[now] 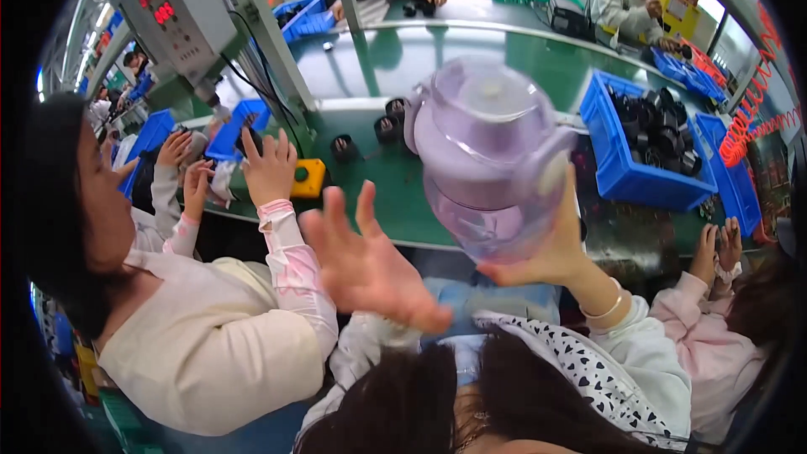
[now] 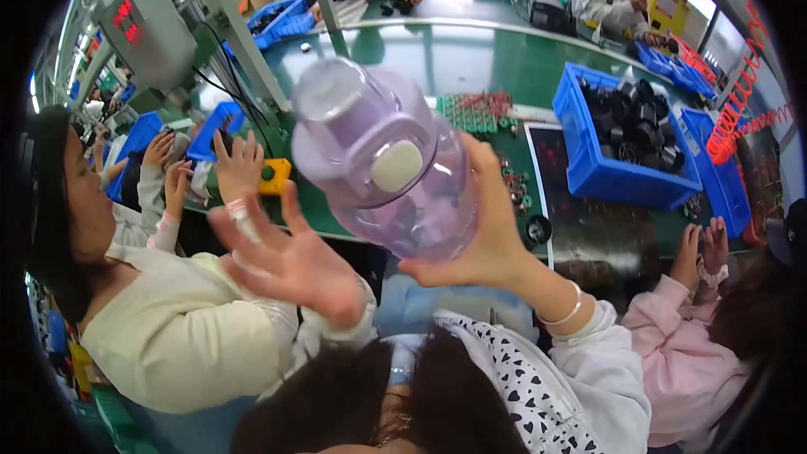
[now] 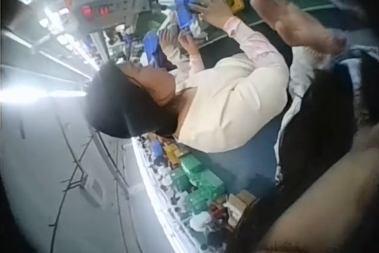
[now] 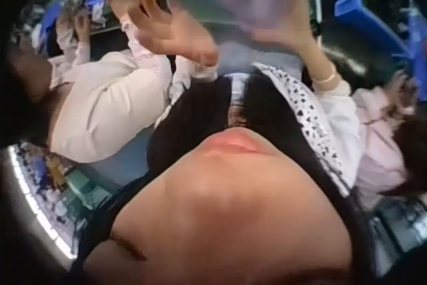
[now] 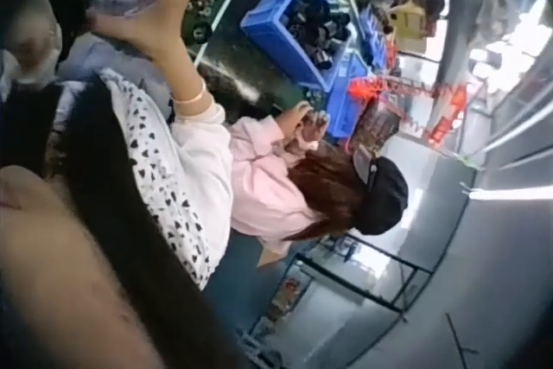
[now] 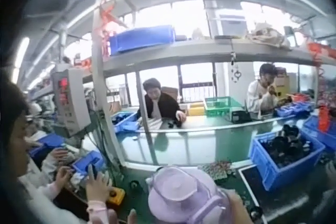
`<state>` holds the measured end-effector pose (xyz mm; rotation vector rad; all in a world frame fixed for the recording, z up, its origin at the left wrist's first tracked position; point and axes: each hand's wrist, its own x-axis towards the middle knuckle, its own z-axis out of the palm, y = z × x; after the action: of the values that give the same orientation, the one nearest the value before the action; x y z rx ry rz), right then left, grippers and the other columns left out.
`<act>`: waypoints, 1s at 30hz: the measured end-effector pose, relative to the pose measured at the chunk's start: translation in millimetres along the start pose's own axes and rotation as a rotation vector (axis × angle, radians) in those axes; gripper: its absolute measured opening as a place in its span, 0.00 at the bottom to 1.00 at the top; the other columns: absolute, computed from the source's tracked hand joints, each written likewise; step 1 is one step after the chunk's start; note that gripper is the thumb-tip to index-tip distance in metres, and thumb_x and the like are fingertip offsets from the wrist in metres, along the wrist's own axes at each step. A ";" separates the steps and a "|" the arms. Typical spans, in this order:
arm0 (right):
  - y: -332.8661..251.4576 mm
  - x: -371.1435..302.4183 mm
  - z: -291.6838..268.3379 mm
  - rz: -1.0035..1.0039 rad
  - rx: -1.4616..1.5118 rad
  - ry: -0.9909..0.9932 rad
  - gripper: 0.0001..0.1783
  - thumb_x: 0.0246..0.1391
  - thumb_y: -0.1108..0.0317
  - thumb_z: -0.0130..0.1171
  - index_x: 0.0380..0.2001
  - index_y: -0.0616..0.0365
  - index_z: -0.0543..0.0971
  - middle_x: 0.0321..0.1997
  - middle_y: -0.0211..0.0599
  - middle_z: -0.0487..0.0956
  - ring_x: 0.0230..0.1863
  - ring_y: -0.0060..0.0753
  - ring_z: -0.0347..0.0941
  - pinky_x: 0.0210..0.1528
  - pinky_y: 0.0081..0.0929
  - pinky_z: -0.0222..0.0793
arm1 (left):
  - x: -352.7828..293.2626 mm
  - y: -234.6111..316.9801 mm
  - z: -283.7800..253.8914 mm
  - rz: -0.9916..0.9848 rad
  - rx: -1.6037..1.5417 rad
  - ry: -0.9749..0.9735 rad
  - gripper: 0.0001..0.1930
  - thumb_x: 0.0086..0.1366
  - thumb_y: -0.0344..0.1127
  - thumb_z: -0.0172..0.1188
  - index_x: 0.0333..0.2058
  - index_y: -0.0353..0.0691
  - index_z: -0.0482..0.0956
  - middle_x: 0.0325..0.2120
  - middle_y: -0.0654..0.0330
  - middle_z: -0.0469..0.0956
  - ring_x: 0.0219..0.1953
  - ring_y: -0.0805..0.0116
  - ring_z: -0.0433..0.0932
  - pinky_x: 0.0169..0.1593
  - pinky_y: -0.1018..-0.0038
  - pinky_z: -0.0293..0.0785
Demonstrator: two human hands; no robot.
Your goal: Assembling electronic components and plastic housing units on a production line.
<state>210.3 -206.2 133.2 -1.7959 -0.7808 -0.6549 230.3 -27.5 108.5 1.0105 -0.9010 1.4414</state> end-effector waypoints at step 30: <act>51.3 -178.4 35.7 0.158 -0.168 0.223 0.64 0.23 0.60 0.81 0.66 0.56 0.55 0.57 0.49 0.66 0.52 0.47 0.67 0.53 0.41 0.69 | -57.1 58.9 14.5 -0.726 -0.125 -0.562 0.70 0.36 0.47 0.81 0.69 0.37 0.36 0.57 0.39 0.63 0.52 0.44 0.74 0.58 0.56 0.70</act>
<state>137.7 -222.8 -40.6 -1.8741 -0.4401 -0.8180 175.0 -66.9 60.3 1.4830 -0.8637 0.4901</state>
